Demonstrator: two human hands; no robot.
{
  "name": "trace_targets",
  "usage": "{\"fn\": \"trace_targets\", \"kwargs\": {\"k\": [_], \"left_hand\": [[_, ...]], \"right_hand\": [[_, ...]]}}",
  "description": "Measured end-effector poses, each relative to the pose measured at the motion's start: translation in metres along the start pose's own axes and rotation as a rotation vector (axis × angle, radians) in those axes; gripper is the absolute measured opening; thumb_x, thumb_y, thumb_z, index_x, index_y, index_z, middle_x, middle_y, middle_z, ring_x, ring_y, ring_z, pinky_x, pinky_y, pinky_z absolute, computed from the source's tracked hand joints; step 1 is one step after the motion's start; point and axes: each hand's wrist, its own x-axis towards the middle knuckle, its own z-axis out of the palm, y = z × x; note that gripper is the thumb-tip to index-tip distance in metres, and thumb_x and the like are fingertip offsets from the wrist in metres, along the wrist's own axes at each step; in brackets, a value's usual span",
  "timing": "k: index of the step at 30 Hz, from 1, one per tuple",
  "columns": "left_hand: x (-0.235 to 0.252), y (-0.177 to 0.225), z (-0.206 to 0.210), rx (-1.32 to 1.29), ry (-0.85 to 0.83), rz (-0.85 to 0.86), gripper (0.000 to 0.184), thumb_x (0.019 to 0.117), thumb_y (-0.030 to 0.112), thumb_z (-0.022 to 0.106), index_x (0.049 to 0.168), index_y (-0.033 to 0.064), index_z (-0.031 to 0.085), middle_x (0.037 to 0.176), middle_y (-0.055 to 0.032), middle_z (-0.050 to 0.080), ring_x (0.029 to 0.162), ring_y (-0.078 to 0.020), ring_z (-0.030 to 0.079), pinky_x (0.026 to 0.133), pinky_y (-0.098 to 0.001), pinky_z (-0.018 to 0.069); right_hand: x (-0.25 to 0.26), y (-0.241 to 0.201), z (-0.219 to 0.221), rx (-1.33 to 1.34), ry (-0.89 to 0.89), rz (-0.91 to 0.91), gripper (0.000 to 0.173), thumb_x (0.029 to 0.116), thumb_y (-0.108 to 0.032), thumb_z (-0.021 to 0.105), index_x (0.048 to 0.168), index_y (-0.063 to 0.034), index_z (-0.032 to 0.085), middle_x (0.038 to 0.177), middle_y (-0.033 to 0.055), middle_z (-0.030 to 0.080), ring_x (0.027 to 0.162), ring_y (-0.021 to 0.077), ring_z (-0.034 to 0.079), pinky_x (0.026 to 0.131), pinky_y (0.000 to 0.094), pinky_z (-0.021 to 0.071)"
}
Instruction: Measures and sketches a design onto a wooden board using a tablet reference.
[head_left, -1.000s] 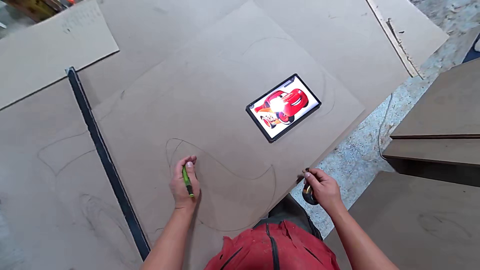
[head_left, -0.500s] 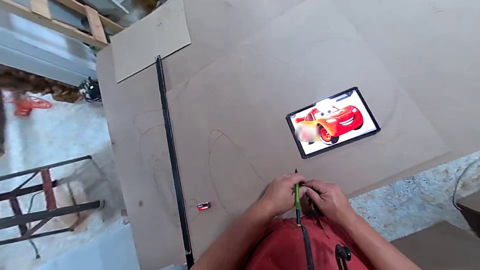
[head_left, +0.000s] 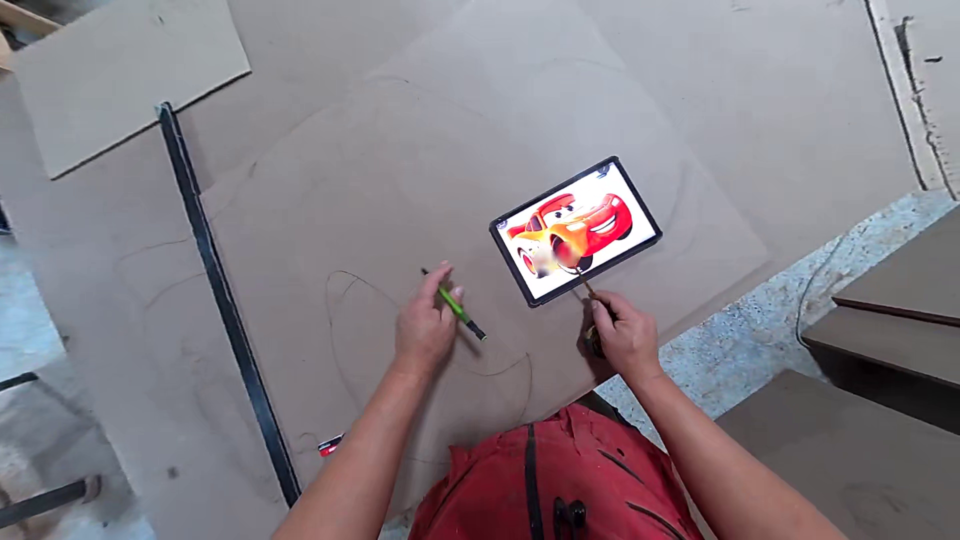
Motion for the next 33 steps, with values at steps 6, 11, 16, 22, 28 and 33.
{"fn": "trace_targets", "kwargs": {"k": [6,11,16,22,28,33], "left_hand": [[-0.055,-0.080,0.036,0.227,0.035,0.142,0.049,0.1065,0.035,0.043,0.145,0.0088,0.056,0.165,-0.0078,0.037,0.157,-0.0258,0.023,0.129,-0.0506,0.0184],[-0.056,-0.082,0.037,0.239,0.046,0.166,0.050,0.1064,0.035,0.041,0.146,0.0075,0.054,0.165,-0.0090,0.038,0.157,-0.0248,0.024,0.129,-0.0502,0.0167],[-0.055,-0.085,0.039,0.254,0.051,0.172,0.052,0.1064,0.036,0.038,0.147,0.0075,0.053,0.165,-0.0091,0.037,0.157,-0.0234,0.024,0.129,-0.0505,0.0164],[-0.055,-0.084,0.041,0.257,0.059,0.178,0.053,0.1071,0.037,0.036,0.148,0.0072,0.052,0.166,-0.0091,0.036,0.158,-0.0236,0.023,0.129,-0.0493,0.0160],[-0.055,-0.085,0.040,0.246,0.081,0.199,0.052,0.1063,0.035,0.038,0.148,0.0071,0.053,0.164,-0.0112,0.038,0.157,-0.0267,0.025,0.129,-0.0498,0.0191],[-0.055,-0.086,0.041,0.249,0.094,0.199,0.052,0.1061,0.035,0.038,0.147,0.0074,0.053,0.164,-0.0116,0.039,0.157,-0.0266,0.026,0.129,-0.0502,0.0184]], "right_hand": [[0.005,-0.013,0.013,-0.098,0.067,0.033,0.028,0.1061,-0.029,0.054,0.120,-0.0233,0.077,0.100,-0.0013,0.078,0.086,0.0149,0.075,0.072,0.0443,0.0612],[0.012,-0.019,0.020,-0.110,0.100,0.065,0.029,0.1058,-0.030,0.052,0.118,-0.0226,0.078,0.098,0.0005,0.079,0.085,0.0174,0.075,0.071,0.0481,0.0601],[0.013,-0.021,0.023,-0.138,0.121,0.069,0.029,0.1052,-0.027,0.052,0.116,-0.0218,0.078,0.097,0.0006,0.079,0.084,0.0182,0.076,0.068,0.0471,0.0599],[0.015,-0.023,0.022,-0.171,0.099,0.094,0.030,0.1051,-0.028,0.051,0.117,-0.0233,0.078,0.098,0.0001,0.079,0.084,0.0193,0.076,0.067,0.0482,0.0592],[0.016,-0.022,0.025,-0.183,0.108,0.078,0.030,0.1046,-0.027,0.051,0.116,-0.0234,0.078,0.098,-0.0008,0.079,0.084,0.0181,0.076,0.067,0.0465,0.0592],[0.016,-0.022,0.023,-0.186,0.089,0.082,0.031,0.1044,-0.027,0.050,0.118,-0.0232,0.078,0.100,-0.0013,0.079,0.086,0.0176,0.076,0.068,0.0461,0.0596]]}}
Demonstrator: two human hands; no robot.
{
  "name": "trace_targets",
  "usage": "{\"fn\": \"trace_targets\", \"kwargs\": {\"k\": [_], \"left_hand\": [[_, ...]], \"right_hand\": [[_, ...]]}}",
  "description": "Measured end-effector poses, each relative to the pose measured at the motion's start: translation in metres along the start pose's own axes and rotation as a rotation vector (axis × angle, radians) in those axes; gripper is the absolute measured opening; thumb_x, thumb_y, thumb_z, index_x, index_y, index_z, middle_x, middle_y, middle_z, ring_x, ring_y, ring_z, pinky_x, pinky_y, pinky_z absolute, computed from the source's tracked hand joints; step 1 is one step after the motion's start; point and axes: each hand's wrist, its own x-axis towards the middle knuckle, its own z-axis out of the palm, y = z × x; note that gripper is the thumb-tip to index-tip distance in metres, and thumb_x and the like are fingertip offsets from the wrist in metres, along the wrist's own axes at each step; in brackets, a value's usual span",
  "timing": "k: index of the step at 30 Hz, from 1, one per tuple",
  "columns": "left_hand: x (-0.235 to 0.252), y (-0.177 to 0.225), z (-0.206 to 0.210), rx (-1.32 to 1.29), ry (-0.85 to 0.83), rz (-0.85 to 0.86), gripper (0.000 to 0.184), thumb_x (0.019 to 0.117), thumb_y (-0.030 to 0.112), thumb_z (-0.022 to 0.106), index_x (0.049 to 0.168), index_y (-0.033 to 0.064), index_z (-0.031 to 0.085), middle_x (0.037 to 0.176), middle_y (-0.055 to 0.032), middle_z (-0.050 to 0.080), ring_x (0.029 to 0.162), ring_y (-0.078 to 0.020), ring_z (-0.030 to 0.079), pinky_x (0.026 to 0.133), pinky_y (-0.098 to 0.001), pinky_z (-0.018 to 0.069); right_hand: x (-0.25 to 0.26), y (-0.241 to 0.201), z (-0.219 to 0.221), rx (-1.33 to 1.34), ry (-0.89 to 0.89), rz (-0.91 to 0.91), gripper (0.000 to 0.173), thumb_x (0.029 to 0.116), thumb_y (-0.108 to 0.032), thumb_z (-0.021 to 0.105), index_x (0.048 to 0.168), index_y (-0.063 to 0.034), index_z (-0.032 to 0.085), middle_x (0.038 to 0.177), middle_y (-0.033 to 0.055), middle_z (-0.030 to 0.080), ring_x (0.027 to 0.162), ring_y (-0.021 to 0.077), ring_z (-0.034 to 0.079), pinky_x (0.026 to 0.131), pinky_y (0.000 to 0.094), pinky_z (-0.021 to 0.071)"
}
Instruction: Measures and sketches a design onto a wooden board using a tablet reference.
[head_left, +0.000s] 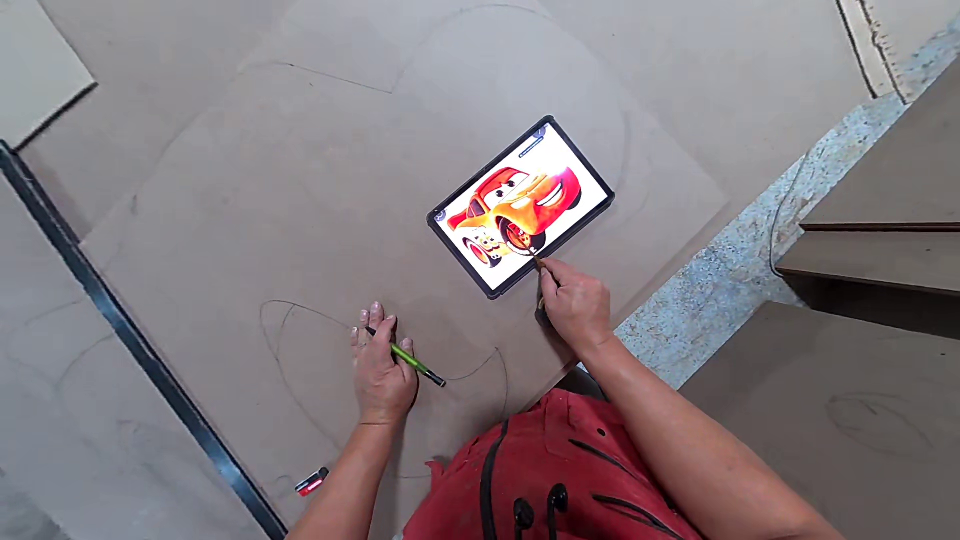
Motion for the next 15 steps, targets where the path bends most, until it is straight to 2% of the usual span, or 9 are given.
{"fn": "trace_targets", "kwargs": {"k": [9,15], "left_hand": [[-0.0008,0.0006,0.0010,-0.009,-0.033,-0.012,0.053,0.1065,0.036,0.036,0.147,0.0060,0.052,0.165,-0.0112,0.037,0.157,-0.0258,0.024,0.129,-0.0496,0.0165],[-0.0009,0.0029,-0.0014,-0.011,-0.044,-0.029,0.053,0.1071,0.038,0.036,0.147,0.0062,0.052,0.165,-0.0111,0.037,0.157,-0.0257,0.024,0.129,-0.0505,0.0154]], "right_hand": [[0.0000,0.0006,-0.0008,0.003,0.029,-0.011,0.030,0.1034,-0.024,0.052,0.116,-0.0216,0.079,0.097,-0.0006,0.079,0.083,0.0173,0.076,0.067,0.0460,0.0599],[0.0003,-0.0011,-0.0015,-0.021,0.029,-0.016,0.029,0.1050,-0.028,0.052,0.116,-0.0230,0.079,0.096,-0.0018,0.079,0.083,0.0161,0.075,0.067,0.0450,0.0592]]}}
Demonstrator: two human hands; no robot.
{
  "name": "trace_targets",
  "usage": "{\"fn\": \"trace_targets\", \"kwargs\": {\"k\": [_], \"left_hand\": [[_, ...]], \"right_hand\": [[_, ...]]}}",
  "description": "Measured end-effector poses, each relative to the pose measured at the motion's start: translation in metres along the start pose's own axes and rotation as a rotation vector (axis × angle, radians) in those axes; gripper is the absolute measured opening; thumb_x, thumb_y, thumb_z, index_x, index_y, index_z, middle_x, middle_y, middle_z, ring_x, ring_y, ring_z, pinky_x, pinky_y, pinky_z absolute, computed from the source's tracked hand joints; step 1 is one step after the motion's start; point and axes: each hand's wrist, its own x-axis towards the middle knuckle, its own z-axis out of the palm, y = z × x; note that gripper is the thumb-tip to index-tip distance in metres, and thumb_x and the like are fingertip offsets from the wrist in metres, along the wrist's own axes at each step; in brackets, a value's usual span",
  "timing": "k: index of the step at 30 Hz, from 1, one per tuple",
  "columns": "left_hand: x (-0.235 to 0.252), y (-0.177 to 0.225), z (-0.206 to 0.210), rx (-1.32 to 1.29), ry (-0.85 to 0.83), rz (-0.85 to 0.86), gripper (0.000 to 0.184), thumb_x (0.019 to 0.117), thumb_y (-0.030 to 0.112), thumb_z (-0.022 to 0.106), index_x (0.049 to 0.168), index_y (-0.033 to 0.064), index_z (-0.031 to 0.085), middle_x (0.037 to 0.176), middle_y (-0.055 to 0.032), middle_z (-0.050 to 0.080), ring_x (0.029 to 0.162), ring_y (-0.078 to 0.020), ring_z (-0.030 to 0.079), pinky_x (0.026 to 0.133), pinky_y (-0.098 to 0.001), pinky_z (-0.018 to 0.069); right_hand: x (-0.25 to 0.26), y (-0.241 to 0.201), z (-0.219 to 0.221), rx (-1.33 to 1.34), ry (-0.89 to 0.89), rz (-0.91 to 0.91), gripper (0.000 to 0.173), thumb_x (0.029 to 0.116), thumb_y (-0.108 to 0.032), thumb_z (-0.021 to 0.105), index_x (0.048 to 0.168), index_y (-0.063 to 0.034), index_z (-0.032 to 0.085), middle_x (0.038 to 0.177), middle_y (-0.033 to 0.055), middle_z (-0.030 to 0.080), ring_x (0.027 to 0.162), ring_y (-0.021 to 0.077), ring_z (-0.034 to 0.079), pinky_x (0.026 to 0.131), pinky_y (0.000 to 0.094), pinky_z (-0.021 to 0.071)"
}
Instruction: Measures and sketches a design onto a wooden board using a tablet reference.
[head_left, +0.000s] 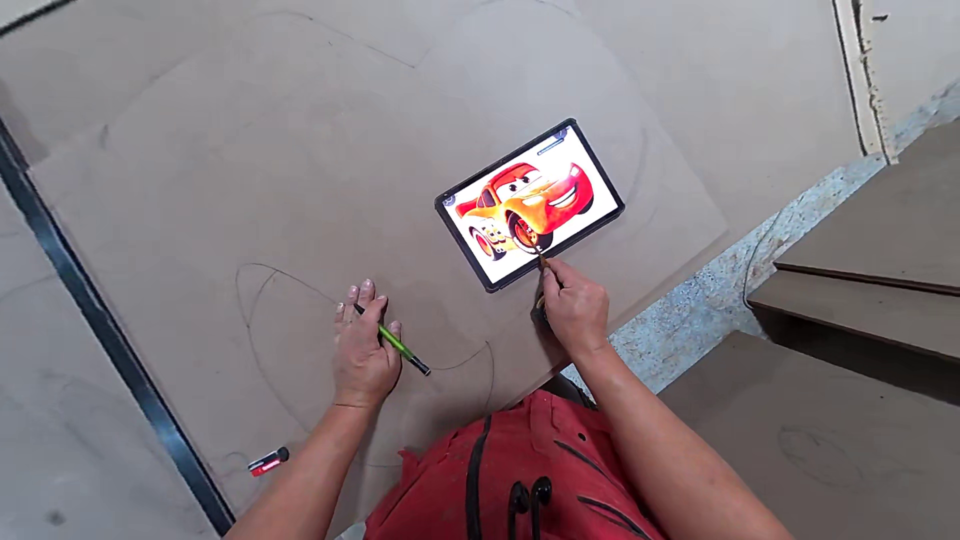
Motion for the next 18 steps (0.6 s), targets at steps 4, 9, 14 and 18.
{"fn": "trace_targets", "kwargs": {"k": [4,9,14,18], "left_hand": [[0.0005,-0.0022,0.0001,-0.022,0.019,0.014,0.052,0.1074,0.037,0.038,0.147,0.0071,0.053,0.164,-0.0104,0.038,0.157,-0.0251,0.023,0.129,-0.0499,0.0153],[0.0002,-0.0043,0.0024,-0.033,0.028,0.021,0.050,0.1077,0.036,0.039,0.147,0.0080,0.053,0.164,-0.0101,0.040,0.157,-0.0255,0.024,0.129,-0.0497,0.0149],[0.0017,-0.0032,0.0016,-0.030,0.030,0.020,0.049,0.1078,0.035,0.040,0.145,0.0070,0.054,0.163,-0.0107,0.041,0.156,-0.0273,0.026,0.129,-0.0507,0.0164],[0.0020,-0.0028,0.0004,-0.031,0.022,0.018,0.050,0.1080,0.037,0.039,0.146,0.0078,0.054,0.164,-0.0105,0.040,0.157,-0.0270,0.025,0.129,-0.0516,0.0159]], "right_hand": [[-0.0005,-0.0009,0.0007,0.003,0.008,-0.002,0.029,0.1049,-0.028,0.053,0.115,-0.0223,0.079,0.095,-0.0011,0.079,0.081,0.0156,0.075,0.067,0.0449,0.0590],[-0.0006,0.0001,0.0025,0.007,0.014,0.000,0.028,0.1050,-0.028,0.053,0.115,-0.0217,0.079,0.095,-0.0012,0.079,0.081,0.0152,0.075,0.067,0.0444,0.0593],[-0.0003,0.0004,0.0021,0.000,0.012,0.000,0.028,0.1049,-0.028,0.053,0.115,-0.0221,0.079,0.093,-0.0016,0.079,0.079,0.0143,0.074,0.066,0.0440,0.0586],[0.0000,0.0002,0.0019,0.001,0.003,0.005,0.028,0.1049,-0.029,0.053,0.115,-0.0223,0.079,0.092,-0.0011,0.079,0.078,0.0156,0.074,0.065,0.0451,0.0580]]}}
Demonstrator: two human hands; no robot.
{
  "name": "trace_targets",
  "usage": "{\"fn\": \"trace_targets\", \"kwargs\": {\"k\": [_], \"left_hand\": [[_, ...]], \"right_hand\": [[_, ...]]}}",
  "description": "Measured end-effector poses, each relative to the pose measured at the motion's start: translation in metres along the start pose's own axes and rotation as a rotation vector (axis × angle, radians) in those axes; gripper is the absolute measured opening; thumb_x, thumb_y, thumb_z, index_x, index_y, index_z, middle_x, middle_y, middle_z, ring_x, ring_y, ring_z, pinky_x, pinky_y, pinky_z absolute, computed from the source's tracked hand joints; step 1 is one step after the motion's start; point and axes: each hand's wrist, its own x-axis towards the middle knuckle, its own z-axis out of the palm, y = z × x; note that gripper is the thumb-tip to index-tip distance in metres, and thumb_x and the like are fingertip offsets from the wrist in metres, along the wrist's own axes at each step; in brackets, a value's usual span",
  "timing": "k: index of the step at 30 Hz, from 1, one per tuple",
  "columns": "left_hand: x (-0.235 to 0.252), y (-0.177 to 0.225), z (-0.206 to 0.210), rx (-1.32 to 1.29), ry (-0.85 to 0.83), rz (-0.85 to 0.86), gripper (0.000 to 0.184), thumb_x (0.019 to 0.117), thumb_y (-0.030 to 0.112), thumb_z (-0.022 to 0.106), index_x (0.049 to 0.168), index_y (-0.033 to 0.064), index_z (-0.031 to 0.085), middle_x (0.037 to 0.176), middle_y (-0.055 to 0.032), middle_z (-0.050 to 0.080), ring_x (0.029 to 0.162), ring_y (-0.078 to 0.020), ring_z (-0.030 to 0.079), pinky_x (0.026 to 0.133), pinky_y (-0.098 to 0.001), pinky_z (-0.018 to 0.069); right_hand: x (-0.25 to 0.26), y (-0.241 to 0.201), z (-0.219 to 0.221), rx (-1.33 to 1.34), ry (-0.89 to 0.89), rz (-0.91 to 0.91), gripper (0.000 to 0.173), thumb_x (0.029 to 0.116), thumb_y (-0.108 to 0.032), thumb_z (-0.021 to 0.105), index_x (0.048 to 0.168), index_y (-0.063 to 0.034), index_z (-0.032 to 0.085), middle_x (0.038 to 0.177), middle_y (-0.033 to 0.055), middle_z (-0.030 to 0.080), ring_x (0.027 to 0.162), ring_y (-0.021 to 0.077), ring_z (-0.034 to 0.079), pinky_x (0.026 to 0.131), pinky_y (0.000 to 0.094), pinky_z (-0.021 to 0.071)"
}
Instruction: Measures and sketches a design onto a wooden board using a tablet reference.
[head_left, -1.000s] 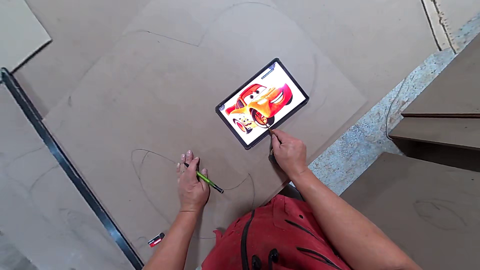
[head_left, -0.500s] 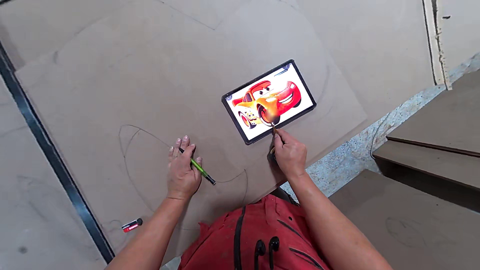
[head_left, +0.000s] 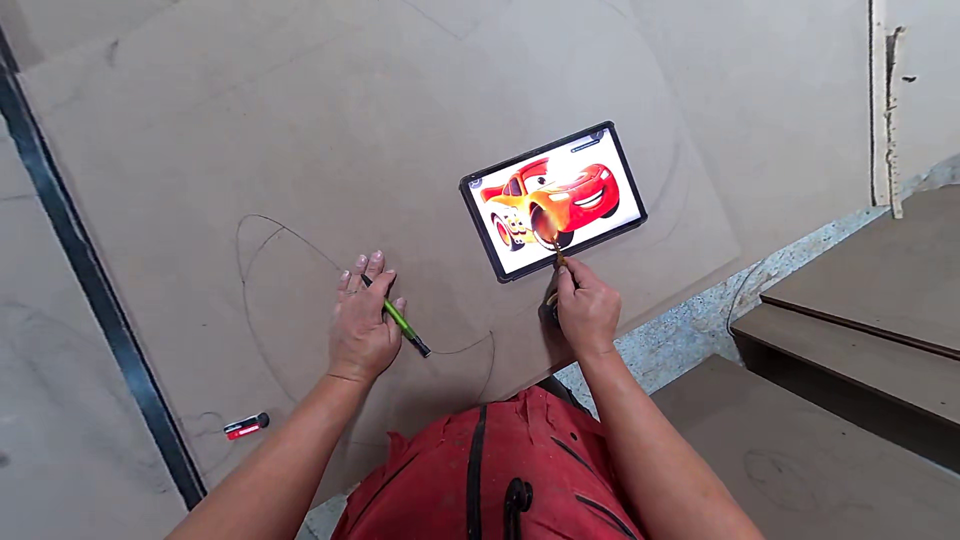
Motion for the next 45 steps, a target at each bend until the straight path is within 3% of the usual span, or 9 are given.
{"fn": "trace_targets", "kwargs": {"k": [45], "left_hand": [[-0.0002,-0.0027,0.0018,-0.006,0.021,0.011,0.049,0.1075,0.035,0.041,0.146,0.0081,0.053,0.164,-0.0090,0.040,0.157,-0.0263,0.025,0.129,-0.0503,0.0165]], "right_hand": [[0.0000,0.0006,0.0011,0.010,0.009,-0.006,0.028,0.1049,-0.028,0.054,0.115,-0.0221,0.079,0.092,-0.0012,0.079,0.078,0.0142,0.074,0.065,0.0436,0.0587]]}}
